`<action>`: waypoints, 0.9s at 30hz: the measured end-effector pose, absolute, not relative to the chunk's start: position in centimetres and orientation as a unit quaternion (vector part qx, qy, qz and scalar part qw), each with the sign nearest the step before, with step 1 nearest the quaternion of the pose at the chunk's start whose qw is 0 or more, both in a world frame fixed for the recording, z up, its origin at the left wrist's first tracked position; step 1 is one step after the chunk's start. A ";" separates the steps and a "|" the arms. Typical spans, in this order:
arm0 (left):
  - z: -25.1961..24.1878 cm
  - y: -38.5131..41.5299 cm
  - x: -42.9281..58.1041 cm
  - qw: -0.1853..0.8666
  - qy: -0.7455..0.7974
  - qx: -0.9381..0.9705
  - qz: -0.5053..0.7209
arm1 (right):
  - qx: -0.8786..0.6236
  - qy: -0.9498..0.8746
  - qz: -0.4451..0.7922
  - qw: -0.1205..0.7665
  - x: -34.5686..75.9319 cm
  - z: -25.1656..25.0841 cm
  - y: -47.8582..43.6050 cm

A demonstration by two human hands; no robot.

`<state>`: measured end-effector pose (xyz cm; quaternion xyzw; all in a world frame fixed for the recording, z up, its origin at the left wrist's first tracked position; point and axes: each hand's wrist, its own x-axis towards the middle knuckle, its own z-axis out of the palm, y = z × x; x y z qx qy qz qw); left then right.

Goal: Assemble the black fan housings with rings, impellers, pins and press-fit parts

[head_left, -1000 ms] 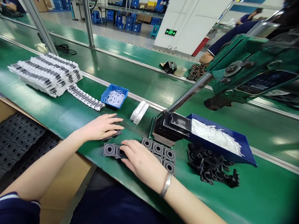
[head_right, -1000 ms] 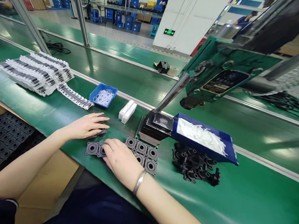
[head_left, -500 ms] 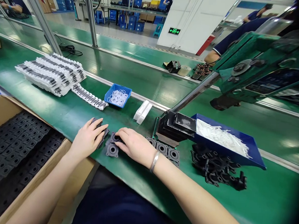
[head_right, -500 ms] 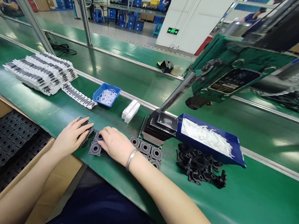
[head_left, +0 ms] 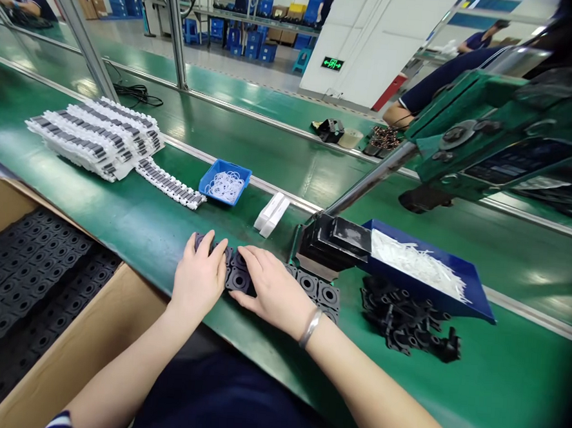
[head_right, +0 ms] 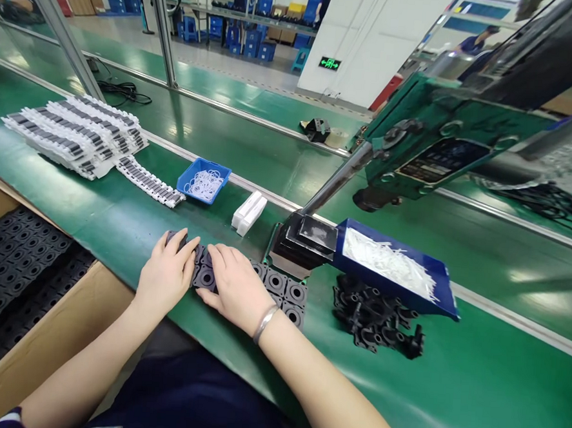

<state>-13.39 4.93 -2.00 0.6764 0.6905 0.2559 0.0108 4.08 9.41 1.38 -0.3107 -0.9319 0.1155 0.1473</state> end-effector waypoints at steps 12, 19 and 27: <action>0.3 6.5 -20.3 0.163 0.550 0.792 0.208 | -0.356 -0.911 0.099 0.185 9.7 3.5 9.7; -1.6 7.5 -21.0 0.298 0.498 0.782 0.227 | -0.402 -0.885 0.108 0.208 13.4 3.2 8.1; -0.9 7.5 -20.4 0.280 0.492 0.804 0.184 | -0.436 -0.869 0.100 0.214 16.2 2.9 6.7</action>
